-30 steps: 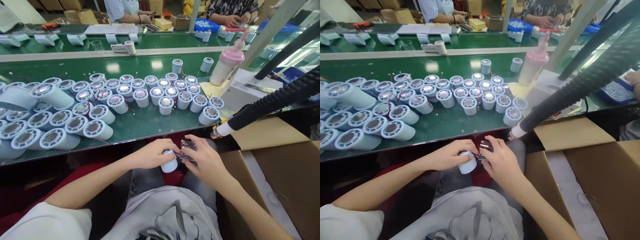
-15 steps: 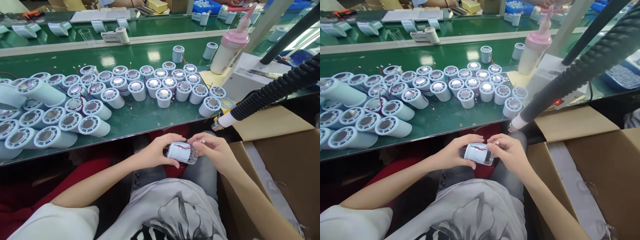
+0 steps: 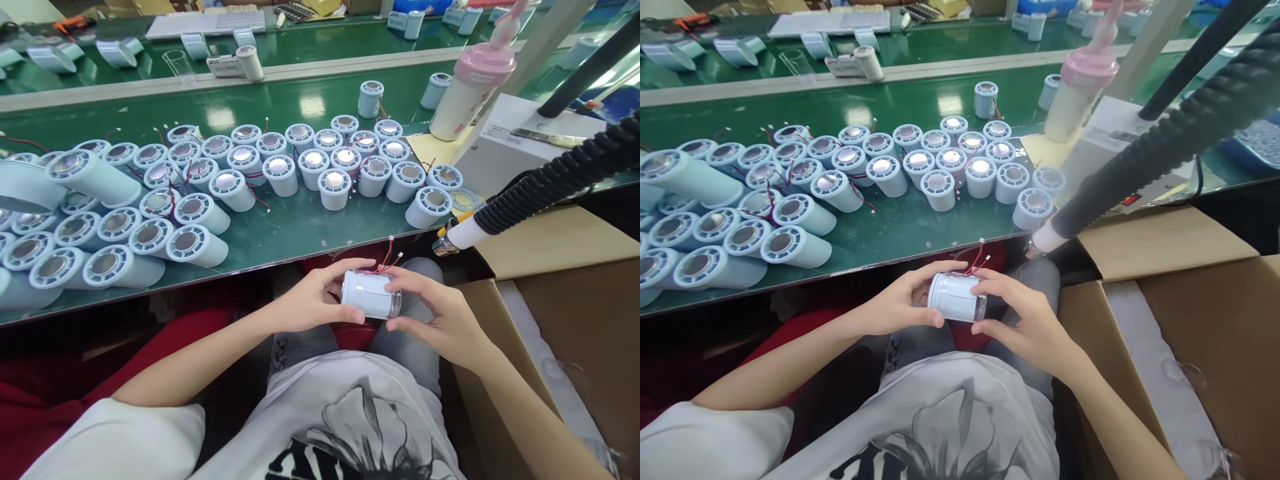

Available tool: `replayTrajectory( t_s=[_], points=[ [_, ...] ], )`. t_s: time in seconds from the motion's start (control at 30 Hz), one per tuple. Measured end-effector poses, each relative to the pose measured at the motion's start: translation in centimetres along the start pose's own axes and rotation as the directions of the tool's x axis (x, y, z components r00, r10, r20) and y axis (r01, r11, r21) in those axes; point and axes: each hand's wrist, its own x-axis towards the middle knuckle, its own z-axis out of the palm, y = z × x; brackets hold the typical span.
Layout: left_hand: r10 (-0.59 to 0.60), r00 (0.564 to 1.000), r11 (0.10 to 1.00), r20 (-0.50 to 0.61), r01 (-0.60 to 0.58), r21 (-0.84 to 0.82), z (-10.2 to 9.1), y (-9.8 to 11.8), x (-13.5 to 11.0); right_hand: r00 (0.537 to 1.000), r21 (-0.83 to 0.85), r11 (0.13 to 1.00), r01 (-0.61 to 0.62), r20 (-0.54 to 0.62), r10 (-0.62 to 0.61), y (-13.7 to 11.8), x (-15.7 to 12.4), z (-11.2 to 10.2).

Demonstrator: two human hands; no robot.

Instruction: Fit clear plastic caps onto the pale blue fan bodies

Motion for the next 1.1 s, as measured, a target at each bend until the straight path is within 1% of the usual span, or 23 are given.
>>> replayTrajectory(
  t_s=[0.17,0.33,0.47,0.67,0.83,0.93,1.1],
  points=[
    [0.143,0.990,0.981,0.008,-0.142,0.134,-0.1,0.5,-0.4,0.992,0.184,0.975,-0.126,0.032,0.122,-0.1,-0.1,0.0],
    [0.215,0.976,0.953,0.031,-0.217,0.213,-0.1,0.5,-0.6,0.974,0.357,0.906,-0.228,0.074,0.216,-0.7,-0.1,0.0],
    [0.239,0.970,0.937,0.044,-0.242,0.251,-0.2,0.5,-0.7,0.954,0.448,0.843,-0.298,0.113,0.277,-0.9,0.0,0.0],
    [0.277,0.957,0.909,0.084,-0.289,0.301,-0.5,0.3,-0.7,0.912,0.563,0.722,-0.402,0.182,0.367,-1.0,0.2,0.1],
    [0.300,0.949,0.900,0.099,-0.316,0.301,-0.6,0.1,-0.8,0.887,0.610,0.655,-0.446,0.203,0.415,-0.8,0.4,0.4],
    [0.307,0.946,0.897,0.102,-0.323,0.302,-0.6,0.1,-0.8,0.870,0.650,0.599,-0.468,0.218,0.442,-0.6,0.6,0.6],
    [0.315,0.943,0.882,0.107,-0.332,0.333,-0.7,0.0,-0.9,0.819,0.669,0.519,-0.532,0.251,0.516,-0.3,0.7,1.0]
  ],
)
